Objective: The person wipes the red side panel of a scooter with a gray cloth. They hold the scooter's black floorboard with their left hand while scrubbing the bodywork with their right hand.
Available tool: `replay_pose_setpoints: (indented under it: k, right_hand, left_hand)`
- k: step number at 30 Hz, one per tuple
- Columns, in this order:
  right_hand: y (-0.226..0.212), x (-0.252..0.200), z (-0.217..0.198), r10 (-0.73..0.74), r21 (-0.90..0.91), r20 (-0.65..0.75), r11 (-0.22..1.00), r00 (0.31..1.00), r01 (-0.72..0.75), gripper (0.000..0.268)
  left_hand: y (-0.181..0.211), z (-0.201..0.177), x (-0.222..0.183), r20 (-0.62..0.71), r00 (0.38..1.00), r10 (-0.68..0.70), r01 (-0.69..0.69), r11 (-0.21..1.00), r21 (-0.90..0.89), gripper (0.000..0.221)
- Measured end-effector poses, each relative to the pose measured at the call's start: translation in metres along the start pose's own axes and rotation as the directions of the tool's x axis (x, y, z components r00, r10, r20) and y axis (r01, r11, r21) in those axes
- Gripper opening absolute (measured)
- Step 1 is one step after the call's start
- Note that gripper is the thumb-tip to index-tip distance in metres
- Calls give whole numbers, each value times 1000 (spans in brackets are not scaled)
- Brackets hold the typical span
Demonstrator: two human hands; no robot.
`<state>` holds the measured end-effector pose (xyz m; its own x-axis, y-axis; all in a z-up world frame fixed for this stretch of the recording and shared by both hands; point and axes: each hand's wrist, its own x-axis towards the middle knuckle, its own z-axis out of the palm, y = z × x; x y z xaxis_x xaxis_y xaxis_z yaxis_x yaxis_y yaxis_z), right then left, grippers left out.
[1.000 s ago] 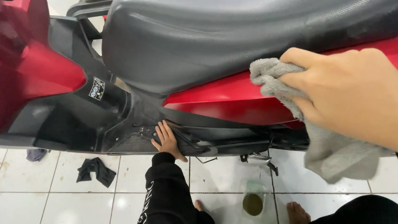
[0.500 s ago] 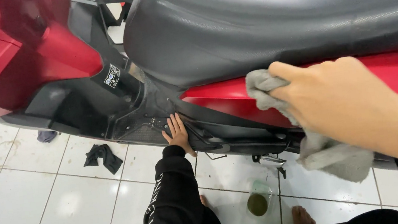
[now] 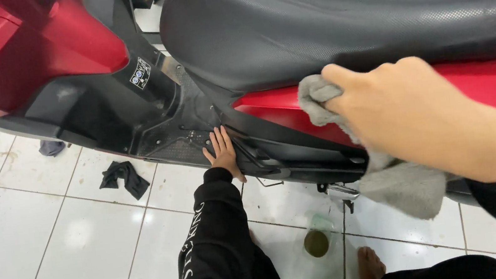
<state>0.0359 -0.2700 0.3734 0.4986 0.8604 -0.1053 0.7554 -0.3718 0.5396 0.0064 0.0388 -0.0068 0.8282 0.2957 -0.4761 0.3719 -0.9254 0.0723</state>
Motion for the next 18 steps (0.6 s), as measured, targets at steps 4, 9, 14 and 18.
replay_pose_setpoints:
  k: [4,9,14,18]
  right_hand:
    - [-18,14,11,56,-12,-102,998,993,-57,26]
    - [-23,16,14,20,-36,-150,999,988,-26,24]
    - [-58,43,19,118,-44,-368,989,922,-145,27]
    - [-54,48,22,148,103,-292,987,945,-123,18]
  left_hand:
    - [1,-6,-4,12,1000,6,-5,1000,-30,180]
    - [0,-6,-6,-12,1000,27,-28,999,-44,179]
    - [1,-5,-5,2,1000,22,-22,999,-23,180]
    - [2,-2,1,-25,999,24,-24,999,-21,181]
